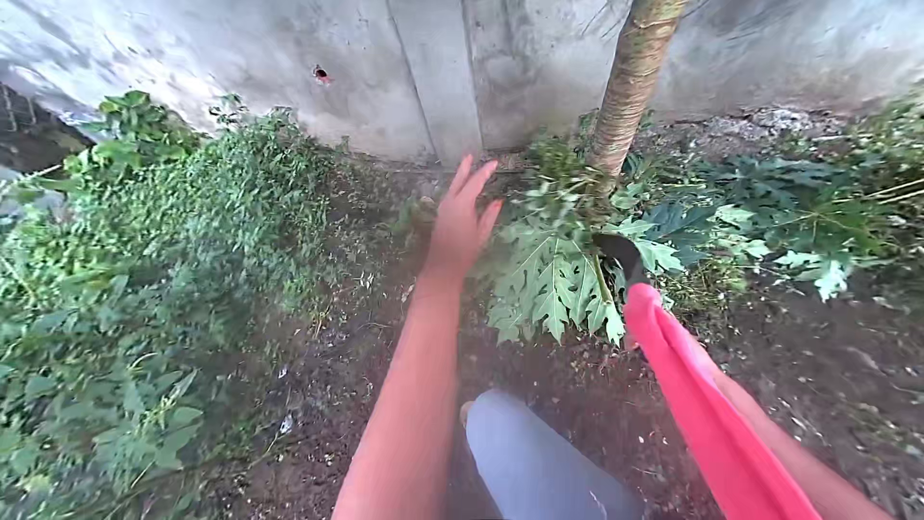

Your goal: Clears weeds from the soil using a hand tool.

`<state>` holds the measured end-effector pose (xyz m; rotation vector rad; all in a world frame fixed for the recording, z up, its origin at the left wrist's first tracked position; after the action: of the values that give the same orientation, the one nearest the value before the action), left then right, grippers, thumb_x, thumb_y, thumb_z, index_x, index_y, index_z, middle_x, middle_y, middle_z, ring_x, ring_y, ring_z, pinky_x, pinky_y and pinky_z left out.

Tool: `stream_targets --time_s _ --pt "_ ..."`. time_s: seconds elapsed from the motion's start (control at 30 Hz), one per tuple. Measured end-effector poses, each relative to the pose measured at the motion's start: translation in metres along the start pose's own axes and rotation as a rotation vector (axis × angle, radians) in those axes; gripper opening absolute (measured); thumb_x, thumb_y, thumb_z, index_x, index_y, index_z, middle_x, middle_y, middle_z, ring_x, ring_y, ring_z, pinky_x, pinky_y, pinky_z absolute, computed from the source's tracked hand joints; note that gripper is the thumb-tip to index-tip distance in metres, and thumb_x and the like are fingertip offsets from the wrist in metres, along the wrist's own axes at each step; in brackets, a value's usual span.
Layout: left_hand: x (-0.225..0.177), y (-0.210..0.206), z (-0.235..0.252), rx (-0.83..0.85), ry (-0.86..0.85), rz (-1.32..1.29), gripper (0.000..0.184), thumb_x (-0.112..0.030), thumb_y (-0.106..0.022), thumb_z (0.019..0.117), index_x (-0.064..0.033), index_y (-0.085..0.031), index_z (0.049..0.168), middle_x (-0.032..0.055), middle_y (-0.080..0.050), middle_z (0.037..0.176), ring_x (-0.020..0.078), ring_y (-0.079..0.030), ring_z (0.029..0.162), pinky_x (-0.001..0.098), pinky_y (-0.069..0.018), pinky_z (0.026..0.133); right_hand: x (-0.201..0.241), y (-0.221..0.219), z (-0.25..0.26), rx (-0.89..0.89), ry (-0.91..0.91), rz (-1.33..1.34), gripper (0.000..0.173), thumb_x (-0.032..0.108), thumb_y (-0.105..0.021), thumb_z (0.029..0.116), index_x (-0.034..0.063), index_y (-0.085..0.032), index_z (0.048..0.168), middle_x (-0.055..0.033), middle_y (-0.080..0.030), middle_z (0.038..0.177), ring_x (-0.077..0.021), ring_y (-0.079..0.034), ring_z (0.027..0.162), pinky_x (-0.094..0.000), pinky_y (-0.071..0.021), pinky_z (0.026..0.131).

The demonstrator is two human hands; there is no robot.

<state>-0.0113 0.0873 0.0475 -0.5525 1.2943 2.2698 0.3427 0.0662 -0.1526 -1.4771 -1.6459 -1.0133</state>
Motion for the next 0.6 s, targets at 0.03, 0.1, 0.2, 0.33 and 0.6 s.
stream_targets --time_s 0.03,0.1,0.2,0.33,0.6 --pt "0.009 0.01 -0.021 0.023 0.002 0.067 0.05 -0.011 -0.066 0.0993 -0.0079 -0.055 0.148 0.0207 -0.036 0.165 0.0348 -0.048 0.145 0.0501 -0.0458 0.114 0.003 0.004 0.001 0.027 0.049 -0.039 0.033 0.009 -0.03 0.1138 -0.0069 -0.051 0.133 -0.0109 -0.062 0.113 -0.0041 -0.057 0.094 -0.0189 -0.0485 0.088" --pt "0.052 0.036 -0.084 0.064 0.077 0.184 0.046 -0.012 -0.067 0.0988 -0.0091 -0.06 0.144 0.016 -0.041 0.162 0.0335 -0.053 0.141 0.0549 -0.0492 0.111 -0.001 0.013 -0.001 0.055 0.217 -0.094 0.032 0.004 -0.03 0.1128 -0.0105 -0.051 0.132 -0.0116 -0.062 0.113 -0.0015 -0.056 0.096 -0.0154 -0.0464 0.088" --pt "0.15 0.083 -0.234 0.067 0.368 0.247 0.041 -0.011 -0.065 0.0997 -0.0068 -0.063 0.14 0.0163 -0.056 0.15 0.0354 -0.058 0.135 0.0607 -0.0484 0.109 -0.022 0.01 -0.016 -0.025 0.076 -0.049 0.026 0.008 -0.033 0.1122 0.0019 -0.059 0.112 0.0005 -0.062 0.089 0.0016 -0.058 0.077 -0.0169 -0.0521 0.073" --pt "0.221 0.122 -0.464 -0.042 0.991 0.126 0.038 -0.008 -0.059 0.1028 0.0035 -0.059 0.139 0.0272 -0.063 0.136 0.0419 -0.064 0.124 0.0586 -0.0488 0.107 -0.032 -0.031 -0.048 -0.11 0.041 0.146 0.022 0.012 -0.036 0.1119 0.0014 -0.055 0.118 0.0001 -0.062 0.087 -0.0012 -0.063 0.074 -0.0196 -0.0562 0.071" --pt "0.154 0.113 -0.789 -0.404 1.642 -0.009 0.034 -0.011 -0.049 0.1083 0.001 -0.059 0.139 0.0223 -0.071 0.123 0.0345 -0.071 0.113 0.0524 -0.0522 0.105 -0.063 -0.219 -0.081 0.733 0.014 -0.179 0.021 0.011 -0.04 0.1004 0.0174 -0.055 0.114 0.0084 -0.071 0.089 -0.0023 -0.07 0.079 -0.0244 -0.062 0.071"
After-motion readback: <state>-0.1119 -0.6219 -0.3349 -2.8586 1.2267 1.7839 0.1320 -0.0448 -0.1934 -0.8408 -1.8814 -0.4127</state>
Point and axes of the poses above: each hand's wrist, its own z-axis towards the middle knuckle, its own y-axis out of the back of the hand, x = y × z, the point moved 10 cm from there along z, towards the middle knuckle
